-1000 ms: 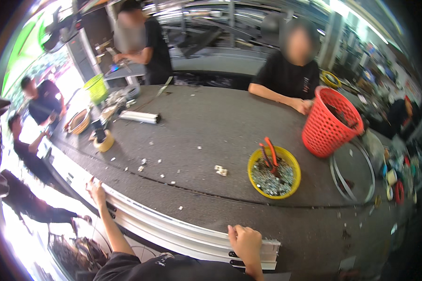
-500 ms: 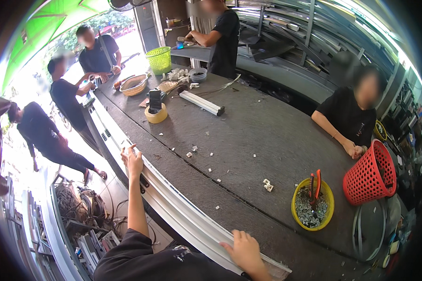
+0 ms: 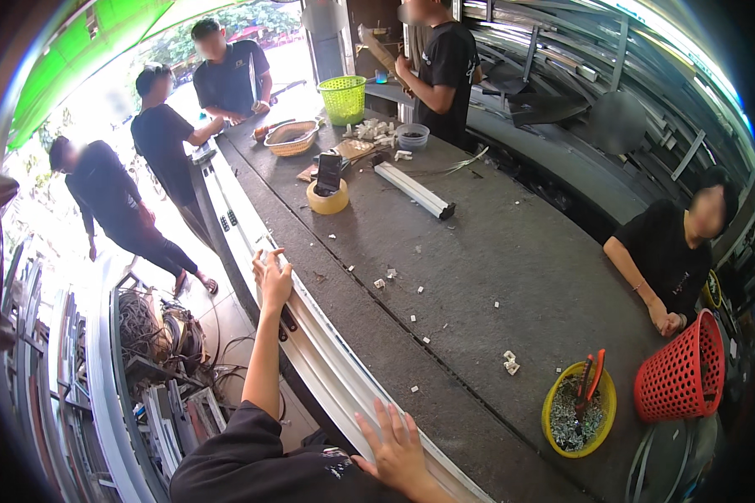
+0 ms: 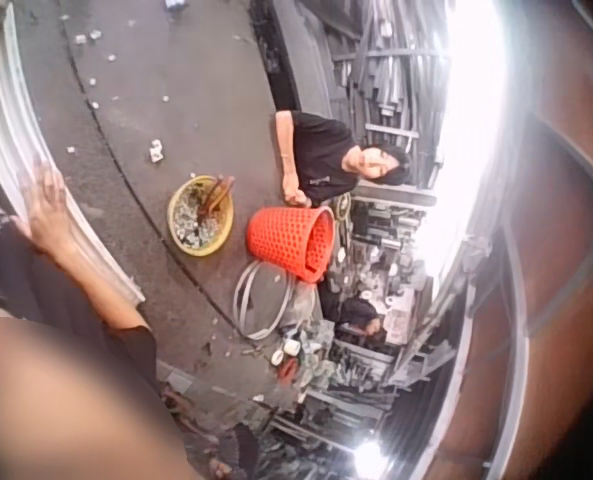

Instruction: The person handles long aluminum window frame profiles on a workbench, aligns them, and inserts small plastic or metal components into the profile channels. The person also picks up a roll of tape and places it on the table while continuing to position and adjust the frame pieces.

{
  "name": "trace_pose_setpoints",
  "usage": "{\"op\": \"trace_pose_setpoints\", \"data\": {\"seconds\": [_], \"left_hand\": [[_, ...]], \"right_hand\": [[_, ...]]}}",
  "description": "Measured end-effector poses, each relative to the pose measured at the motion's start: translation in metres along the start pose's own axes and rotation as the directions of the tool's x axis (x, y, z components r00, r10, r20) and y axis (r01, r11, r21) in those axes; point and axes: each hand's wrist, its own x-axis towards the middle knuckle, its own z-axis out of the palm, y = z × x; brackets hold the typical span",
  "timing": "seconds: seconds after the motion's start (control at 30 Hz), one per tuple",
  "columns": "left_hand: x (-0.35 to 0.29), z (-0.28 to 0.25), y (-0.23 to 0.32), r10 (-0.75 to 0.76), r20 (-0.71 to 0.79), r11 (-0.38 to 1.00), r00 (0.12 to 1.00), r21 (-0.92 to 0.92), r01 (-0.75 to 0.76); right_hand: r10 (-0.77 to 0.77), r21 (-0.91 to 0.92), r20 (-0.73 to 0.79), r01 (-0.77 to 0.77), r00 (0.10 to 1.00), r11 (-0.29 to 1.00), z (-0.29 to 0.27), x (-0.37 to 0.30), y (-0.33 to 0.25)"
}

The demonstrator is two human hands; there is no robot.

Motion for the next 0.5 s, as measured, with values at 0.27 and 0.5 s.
{"op": "trace_pose_setpoints", "data": {"seconds": [0.27,0.5], "left_hand": [[-0.0011,-0.0019,0.0024,0.005,-0.008,1.0,1.0,-0.03,-0.005],[-0.001,-0.0027,0.0031,0.007,0.021,0.999,1.0,-0.036,-0.006]], "right_hand": [[0.074,0.002,0.015,-0.074,0.997,0.997,0.0034,-0.0012,0.0006],[0.069,-0.025,0.022,-0.068,0.997,0.997,0.002,0.0018,-0.0013]]}}
